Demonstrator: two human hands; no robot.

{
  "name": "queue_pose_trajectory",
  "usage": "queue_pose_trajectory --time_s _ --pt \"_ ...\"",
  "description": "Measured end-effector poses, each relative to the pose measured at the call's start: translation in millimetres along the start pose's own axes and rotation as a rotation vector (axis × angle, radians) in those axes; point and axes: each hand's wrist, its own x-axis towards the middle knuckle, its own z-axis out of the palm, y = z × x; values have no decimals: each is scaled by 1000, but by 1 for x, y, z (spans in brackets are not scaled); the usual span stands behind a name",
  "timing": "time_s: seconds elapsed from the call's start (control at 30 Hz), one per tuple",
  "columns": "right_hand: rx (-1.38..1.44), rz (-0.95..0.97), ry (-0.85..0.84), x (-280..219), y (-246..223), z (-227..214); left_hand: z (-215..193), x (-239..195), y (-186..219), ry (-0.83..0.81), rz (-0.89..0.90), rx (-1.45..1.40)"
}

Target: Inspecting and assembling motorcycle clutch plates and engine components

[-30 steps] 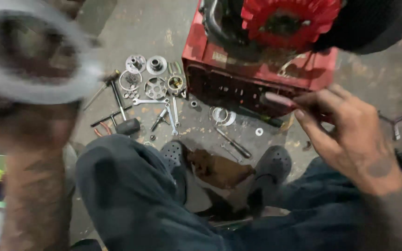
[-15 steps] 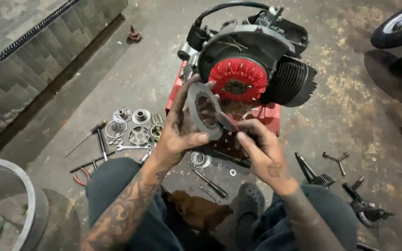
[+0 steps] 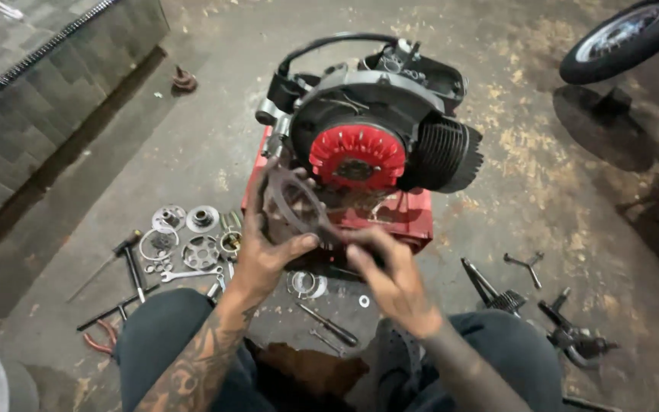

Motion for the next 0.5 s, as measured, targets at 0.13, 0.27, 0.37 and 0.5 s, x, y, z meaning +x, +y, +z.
queue_pose_trajectory --time_s 0.13,0.27,0.37,0.5 --pt "-87 7 6 7 3 0 -5 4 -5 5 5 61" --pt "-31 44 -30 9 6 3 -9 8 -7 11 6 84" --pt "-168 15 -11 27 44 -1 -15 6 -16 28 12 184" --pt "3 25 -30 17 8 9 -13 6 -9 33 30 147"
